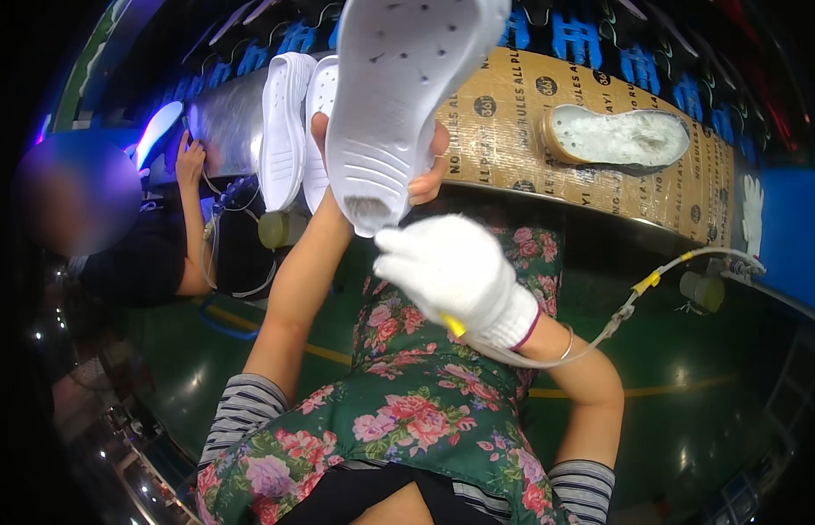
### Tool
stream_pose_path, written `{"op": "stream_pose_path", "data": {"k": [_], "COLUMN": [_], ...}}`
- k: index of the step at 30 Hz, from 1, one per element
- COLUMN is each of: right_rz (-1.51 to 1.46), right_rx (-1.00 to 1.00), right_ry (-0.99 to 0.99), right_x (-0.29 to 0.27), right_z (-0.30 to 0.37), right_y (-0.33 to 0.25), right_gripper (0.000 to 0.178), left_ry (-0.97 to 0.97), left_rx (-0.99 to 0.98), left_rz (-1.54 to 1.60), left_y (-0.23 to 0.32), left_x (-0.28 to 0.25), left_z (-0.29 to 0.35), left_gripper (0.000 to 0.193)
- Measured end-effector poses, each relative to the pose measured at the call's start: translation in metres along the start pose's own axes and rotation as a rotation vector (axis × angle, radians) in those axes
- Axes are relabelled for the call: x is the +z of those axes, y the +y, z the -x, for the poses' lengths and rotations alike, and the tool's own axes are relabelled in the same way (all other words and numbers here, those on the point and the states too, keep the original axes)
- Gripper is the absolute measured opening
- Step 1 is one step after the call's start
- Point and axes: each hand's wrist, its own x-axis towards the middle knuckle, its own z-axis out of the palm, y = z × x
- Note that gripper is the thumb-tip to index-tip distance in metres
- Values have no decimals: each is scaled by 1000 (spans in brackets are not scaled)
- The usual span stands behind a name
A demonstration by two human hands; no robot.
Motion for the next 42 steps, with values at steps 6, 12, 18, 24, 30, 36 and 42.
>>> {"op": "stream_pose_path", "data": {"k": [6, 12, 18, 24, 30, 36, 42], "right_rz": [-312, 63, -188, -164, -168, -323, -544], "right_rx": [182, -53, 52, 13, 201, 476, 591], "right_ry": [-44, -86, -117, -198, 15, 116, 96], "right_x": [-10, -4, -10, 2, -8, 0, -14], "right_z": [-6, -1, 0, 7, -15, -7, -5], "right_y": [-17, -12, -13, -8, -11, -18, -16], "right_gripper": [32, 30, 40, 40, 27, 19, 10], "left_ry": [-80, 195, 301, 215, -22, 130, 216], "left_rx": [-80, -281, -258, -296, -162, -135, -42], "left_rz": [-41, -98, -100, -191, -20, 13, 147], "left_y": [-1, 12, 10, 19, 14, 14, 5], "left_x": [-5, 5, 13, 10, -16, -11, -17], "left_z": [-2, 5, 12, 5, 3, 5, 14], "left_gripper": [131, 117, 101, 101, 115, 120, 107]}}
